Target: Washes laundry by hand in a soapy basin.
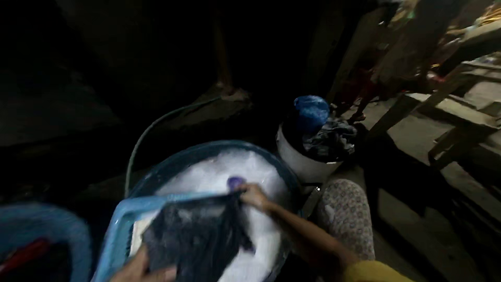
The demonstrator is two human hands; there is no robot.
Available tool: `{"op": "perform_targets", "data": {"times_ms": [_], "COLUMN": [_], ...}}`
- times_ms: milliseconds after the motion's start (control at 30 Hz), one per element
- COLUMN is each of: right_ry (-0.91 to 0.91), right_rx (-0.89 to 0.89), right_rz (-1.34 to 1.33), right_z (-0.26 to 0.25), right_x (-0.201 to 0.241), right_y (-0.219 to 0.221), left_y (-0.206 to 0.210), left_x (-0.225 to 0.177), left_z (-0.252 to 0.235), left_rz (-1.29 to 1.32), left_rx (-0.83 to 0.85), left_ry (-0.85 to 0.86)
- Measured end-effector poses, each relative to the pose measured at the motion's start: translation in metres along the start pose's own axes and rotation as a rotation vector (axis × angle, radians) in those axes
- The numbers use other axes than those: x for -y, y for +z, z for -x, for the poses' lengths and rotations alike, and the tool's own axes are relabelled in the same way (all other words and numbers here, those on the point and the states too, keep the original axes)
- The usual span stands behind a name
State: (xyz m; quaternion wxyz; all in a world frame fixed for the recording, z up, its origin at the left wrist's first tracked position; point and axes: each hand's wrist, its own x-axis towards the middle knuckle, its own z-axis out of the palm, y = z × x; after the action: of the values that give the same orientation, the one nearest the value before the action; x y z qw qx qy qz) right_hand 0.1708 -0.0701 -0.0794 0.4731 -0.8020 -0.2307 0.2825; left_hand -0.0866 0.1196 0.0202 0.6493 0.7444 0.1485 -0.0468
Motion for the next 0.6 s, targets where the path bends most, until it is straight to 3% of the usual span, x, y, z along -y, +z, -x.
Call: {"op": "perform_targets", "data": {"times_ms": [100,167,233,300,367,467,600], "right_ry": [-0.013,0.0,0.058,0.206,0.225,-0.094,-0.407], "right_rx": [-0.092,-0.04,-0.031,0.037,0.059,-0.046,0.27], "right_rz": [0.312,0.641,0.767,0.664,0.503,0.315,0.175], "right_z": [-0.031,-0.033,-0.013,0.002,0.007,0.022,0.047], "right_x": [-0.041,-0.089,-0.103,-0.073,-0.033,0.016,0.077], "right_y": [-0.016,-0.001,0.026,0.042,0.052,0.087,0.16], "left_y": [-0.012,-0.021,-0.025,-0.026,-0.028,-0.032,-0.032], "left_x": [0.018,0.038,0.048,0.051,0.051,0.051,0.046], "left_z": [-0.017,-0.019,-0.016,-0.011,-0.009,-0.009,-0.005], "left_rz": [-0.063,-0.121,-0.128,-0.127,-0.074,-0.036,-0.186], "left_rx": [-0.332,-0.421,-0.469,-0.474,-0.474,-0.453,-0.451], "left_ry": [-0.287,-0.376,-0.381,-0.375,-0.408,-0.456,-0.476]}}
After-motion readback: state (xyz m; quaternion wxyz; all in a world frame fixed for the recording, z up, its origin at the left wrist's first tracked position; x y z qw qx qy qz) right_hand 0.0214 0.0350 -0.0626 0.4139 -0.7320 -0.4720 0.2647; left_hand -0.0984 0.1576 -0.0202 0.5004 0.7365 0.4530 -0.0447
